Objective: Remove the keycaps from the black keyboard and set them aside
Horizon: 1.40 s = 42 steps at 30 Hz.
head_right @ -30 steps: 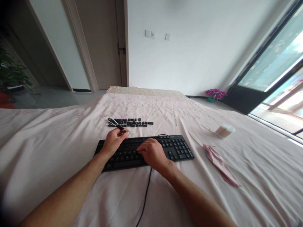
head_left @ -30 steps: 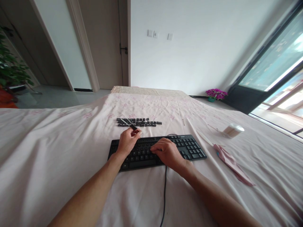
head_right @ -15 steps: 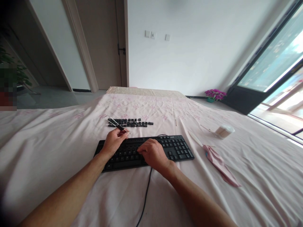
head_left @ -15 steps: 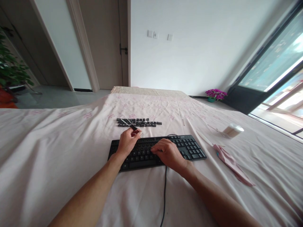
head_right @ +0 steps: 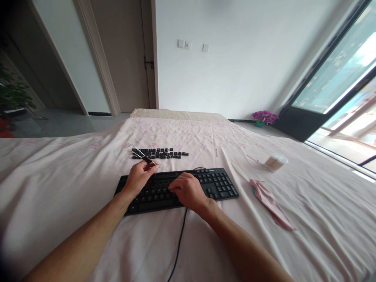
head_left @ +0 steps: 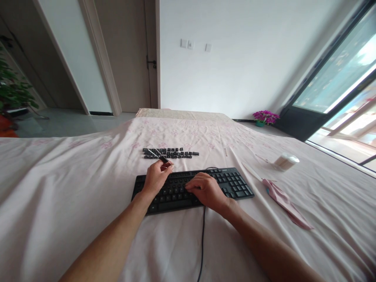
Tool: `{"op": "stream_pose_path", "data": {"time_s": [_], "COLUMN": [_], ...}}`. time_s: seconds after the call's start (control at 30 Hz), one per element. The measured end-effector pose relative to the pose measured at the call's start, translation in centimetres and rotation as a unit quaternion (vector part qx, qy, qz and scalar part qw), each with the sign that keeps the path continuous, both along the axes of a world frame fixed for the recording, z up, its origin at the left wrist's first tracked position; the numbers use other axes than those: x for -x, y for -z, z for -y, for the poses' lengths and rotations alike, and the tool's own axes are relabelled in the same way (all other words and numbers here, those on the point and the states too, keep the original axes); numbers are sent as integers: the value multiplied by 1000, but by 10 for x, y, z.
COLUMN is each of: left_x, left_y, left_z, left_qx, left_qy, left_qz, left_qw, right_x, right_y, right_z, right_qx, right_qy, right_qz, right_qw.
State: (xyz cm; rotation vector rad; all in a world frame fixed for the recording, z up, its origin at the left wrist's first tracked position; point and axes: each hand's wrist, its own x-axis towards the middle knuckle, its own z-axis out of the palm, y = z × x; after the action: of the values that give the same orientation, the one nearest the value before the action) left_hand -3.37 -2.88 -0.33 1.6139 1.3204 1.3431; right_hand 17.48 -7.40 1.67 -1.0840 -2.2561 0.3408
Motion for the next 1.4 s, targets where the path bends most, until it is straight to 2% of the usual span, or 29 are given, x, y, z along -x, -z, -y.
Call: {"op": "stream_pose_path", "data": {"time_s": [0.2,0.33,0.57,0.77,1.0,1.4], "left_x": [0,0,0,0,0,-1], "left_y": [0,2,1,0,2,1], "left_z": [-1,-2,0,0,-2,-1], "left_qx": [1,0,0,0,0,4], "left_qy": [4,1,0,0,-1,2], "left_qz": [-2,-7,-7,-7,-15,-8], "left_qw": [1000,1000,1000,1000,1000,1000], "right_x": [-4,-4,-2,-5,-1,1], "right_y": [2,1,1,1,-2,-5], "right_z": [-7,-6,-1,-6,2,5], "right_qx": [13,7,-15,-6,-31,-37], "right_qy": [-35,-44,-20,-62,-30,-19], "right_qz": [-34,-16,12,-5,45,57], "right_qw": [999,999,1000,998,998,998]}}
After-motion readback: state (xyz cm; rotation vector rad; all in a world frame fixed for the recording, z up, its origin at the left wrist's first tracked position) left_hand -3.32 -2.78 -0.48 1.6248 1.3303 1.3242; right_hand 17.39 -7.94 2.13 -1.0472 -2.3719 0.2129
